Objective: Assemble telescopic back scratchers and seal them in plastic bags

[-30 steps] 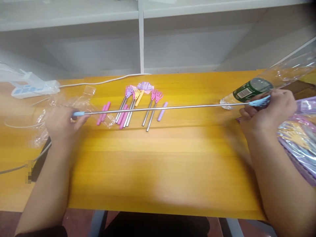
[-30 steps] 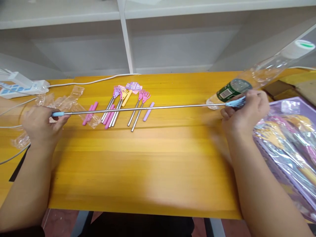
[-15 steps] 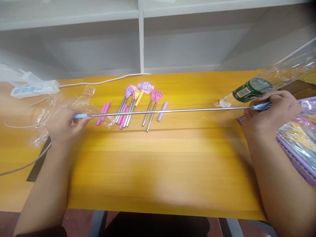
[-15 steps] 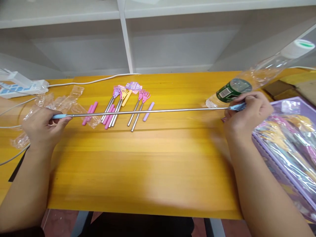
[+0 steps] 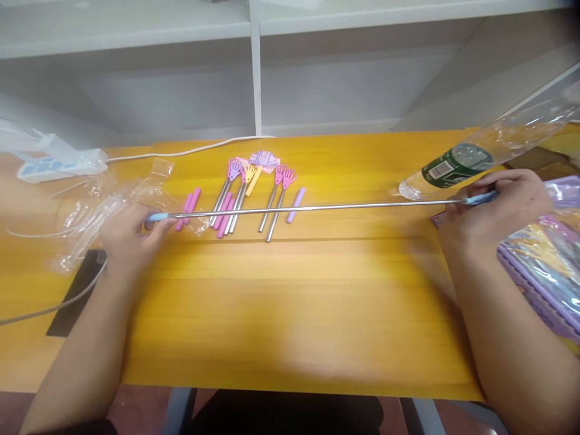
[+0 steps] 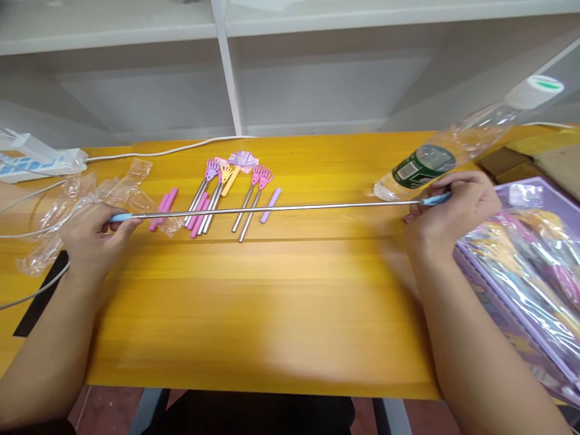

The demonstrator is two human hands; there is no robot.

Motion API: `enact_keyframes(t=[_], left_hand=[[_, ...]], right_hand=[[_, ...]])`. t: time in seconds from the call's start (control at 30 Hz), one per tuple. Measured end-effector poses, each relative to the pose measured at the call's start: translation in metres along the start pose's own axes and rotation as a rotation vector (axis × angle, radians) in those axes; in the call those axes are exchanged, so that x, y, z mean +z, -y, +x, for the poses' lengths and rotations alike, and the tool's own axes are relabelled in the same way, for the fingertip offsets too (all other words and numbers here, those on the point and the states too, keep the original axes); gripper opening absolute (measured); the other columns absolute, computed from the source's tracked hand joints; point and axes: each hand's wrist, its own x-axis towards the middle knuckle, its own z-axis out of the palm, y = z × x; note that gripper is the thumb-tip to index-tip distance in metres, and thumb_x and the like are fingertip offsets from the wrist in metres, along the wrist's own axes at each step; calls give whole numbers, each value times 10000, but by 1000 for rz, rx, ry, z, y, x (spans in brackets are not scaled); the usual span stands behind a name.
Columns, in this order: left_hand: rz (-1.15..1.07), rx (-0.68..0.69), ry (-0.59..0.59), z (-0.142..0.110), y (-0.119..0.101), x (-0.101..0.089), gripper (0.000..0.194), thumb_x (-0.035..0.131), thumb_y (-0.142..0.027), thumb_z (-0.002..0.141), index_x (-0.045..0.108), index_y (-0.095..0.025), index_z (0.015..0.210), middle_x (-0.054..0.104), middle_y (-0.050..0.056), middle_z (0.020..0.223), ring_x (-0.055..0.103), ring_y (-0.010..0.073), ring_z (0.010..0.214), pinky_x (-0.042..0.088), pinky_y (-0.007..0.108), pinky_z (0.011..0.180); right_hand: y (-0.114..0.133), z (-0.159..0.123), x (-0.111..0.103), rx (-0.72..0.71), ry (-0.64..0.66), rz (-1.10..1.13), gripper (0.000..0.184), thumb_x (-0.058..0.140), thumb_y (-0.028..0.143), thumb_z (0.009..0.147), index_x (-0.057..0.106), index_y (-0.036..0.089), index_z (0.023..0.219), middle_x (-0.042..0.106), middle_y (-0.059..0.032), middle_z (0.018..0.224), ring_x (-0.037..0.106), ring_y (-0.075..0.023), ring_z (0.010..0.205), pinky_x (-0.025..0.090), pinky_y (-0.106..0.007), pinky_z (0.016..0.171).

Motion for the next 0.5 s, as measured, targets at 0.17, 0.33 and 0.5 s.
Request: enact_keyframes(t=[0.17, 0.33, 0.5], left_hand=[[3, 93, 12, -6, -17, 6, 353, 716, -526, 976, 666, -218, 811, 632, 5, 685, 546, 181, 674, 397, 326, 658], [-7, 95, 18, -12, -32, 12, 323, 680, -514, 1002, 687, -219, 872, 664, 21, 724, 576, 198, 703, 411, 339, 683], [-75, 92, 68, -15, -42, 21, 288, 625, -464, 1026, 687, -221, 884, 659, 21, 705, 563, 195, 662, 404, 335, 670]], right_hand=[[16, -34, 10, 69, 188, -37, 134, 488, 206, 652, 617, 209, 618, 475, 15, 506, 387, -131, 382, 236, -234, 314], [28, -59, 16, 109, 341, -83, 137, 504, 184, 706, 602, 197, 611, 479, 18, 502, 339, -105, 375, 230, -221, 332], [27, -49, 11, 37, 306, -131, 154, 487, 160, 710, 601, 193, 612, 455, 21, 498, 356, -114, 365, 233, -231, 326]])
